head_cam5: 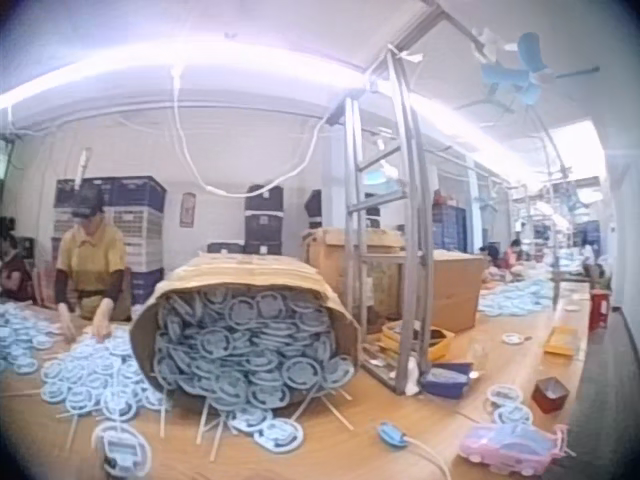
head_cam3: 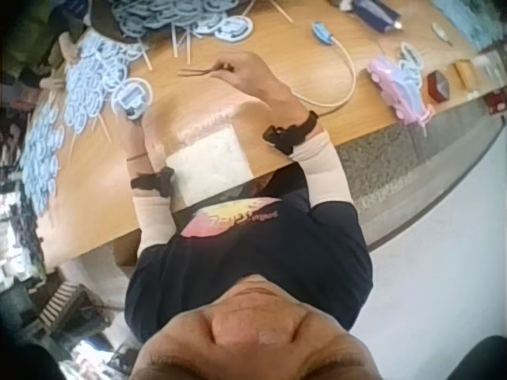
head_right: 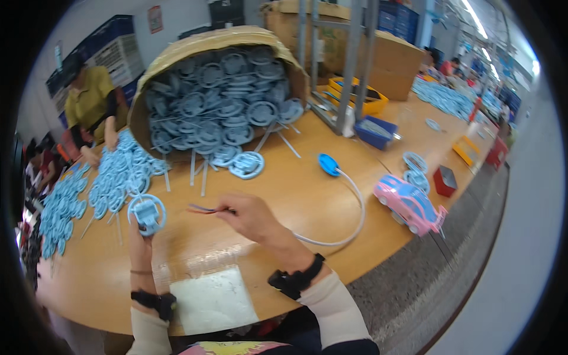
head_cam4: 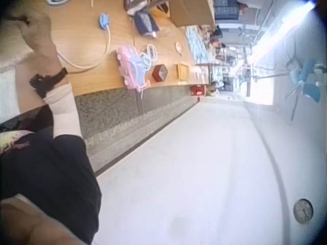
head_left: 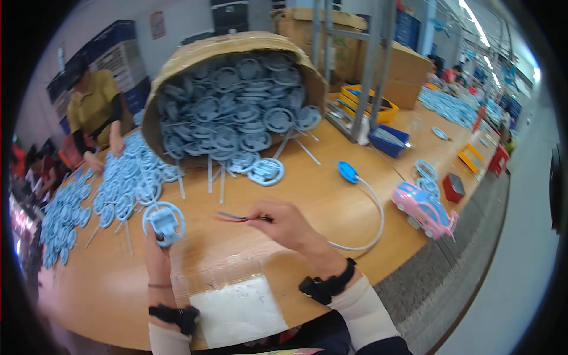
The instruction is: The person assembles light blue plastic toy components by inserting a white stick into a circular base and attaching a small electronic module with red and blue wires. The person handles the parts one at a time, placing the finished units on the table.
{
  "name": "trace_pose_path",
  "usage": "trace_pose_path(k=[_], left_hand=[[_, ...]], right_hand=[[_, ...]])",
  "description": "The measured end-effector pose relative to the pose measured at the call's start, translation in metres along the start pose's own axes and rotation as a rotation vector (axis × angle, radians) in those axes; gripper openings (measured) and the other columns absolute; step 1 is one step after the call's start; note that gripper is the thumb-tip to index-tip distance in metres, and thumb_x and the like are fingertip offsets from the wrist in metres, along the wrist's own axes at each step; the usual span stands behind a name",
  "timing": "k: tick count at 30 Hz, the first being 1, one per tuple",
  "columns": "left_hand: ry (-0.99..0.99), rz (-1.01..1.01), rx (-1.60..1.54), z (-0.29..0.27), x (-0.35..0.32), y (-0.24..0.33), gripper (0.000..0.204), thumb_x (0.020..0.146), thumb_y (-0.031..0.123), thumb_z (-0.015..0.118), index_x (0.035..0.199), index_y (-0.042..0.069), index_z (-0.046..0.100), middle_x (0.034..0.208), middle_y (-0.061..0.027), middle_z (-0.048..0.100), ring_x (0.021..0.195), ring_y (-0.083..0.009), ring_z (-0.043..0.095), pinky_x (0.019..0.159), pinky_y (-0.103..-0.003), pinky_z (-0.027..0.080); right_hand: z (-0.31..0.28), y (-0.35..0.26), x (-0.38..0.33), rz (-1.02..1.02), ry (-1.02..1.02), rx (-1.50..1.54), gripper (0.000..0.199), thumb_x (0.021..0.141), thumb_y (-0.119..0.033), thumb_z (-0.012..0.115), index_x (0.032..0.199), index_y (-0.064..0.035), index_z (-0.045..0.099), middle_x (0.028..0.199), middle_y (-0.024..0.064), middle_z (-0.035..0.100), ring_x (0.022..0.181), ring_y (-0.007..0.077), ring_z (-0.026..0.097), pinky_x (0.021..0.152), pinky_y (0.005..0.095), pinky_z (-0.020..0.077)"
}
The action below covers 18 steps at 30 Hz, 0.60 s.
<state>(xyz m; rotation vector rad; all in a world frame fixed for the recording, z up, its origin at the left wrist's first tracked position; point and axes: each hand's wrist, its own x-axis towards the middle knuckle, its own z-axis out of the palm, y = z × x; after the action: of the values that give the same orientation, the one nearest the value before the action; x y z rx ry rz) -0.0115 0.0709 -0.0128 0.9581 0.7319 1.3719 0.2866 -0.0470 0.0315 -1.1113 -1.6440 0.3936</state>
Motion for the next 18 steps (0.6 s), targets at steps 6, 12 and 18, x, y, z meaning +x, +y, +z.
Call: trace_pose_path(k=[6,12,18], left_hand=[[-0.097,0.177,0.261,-0.066,0.172,0.008,0.035,0.091,0.029,0.048,0.117,0.007,0.046,0.103,-0.0063,0.058,0.092,-0.0207,0.056,0.082,-0.036,0.046],[-0.382,0.375,1.131,0.13,0.134,-0.075,0.051,0.076,0.043,0.064,0.109,0.004,0.057,0.107,-0.0128,0.058,0.103,-0.0263,0.054,0.086,-0.034,0.044],[-0.735,0.632,1.53,0.21,0.081,-0.133,0.057,0.067,0.033,0.07,0.11,0.001,0.053,0.123,-0.0227,0.042,0.121,-0.0441,0.03,0.1,-0.044,0.03]], right_hand=[[-0.012,-0.01,0.006,0.046,0.153,-0.004,0.009,0.074,-0.004,0.066,0.08,-0.0003,0.06,0.072,0.0065,0.057,0.061,0.0136,0.054,0.054,0.0243,0.0419],[-0.016,0.0,0.011,0.095,0.374,0.093,0.007,0.075,-0.004,0.066,0.079,-0.0009,0.06,0.069,0.005,0.057,0.054,0.0096,0.051,0.049,0.0227,0.04],[-0.036,0.012,0.003,0.199,0.473,0.002,0.01,0.077,-0.006,0.065,0.083,-0.0002,0.06,0.066,0.0002,0.057,0.054,0.0041,0.046,0.049,0.0193,0.0367]])
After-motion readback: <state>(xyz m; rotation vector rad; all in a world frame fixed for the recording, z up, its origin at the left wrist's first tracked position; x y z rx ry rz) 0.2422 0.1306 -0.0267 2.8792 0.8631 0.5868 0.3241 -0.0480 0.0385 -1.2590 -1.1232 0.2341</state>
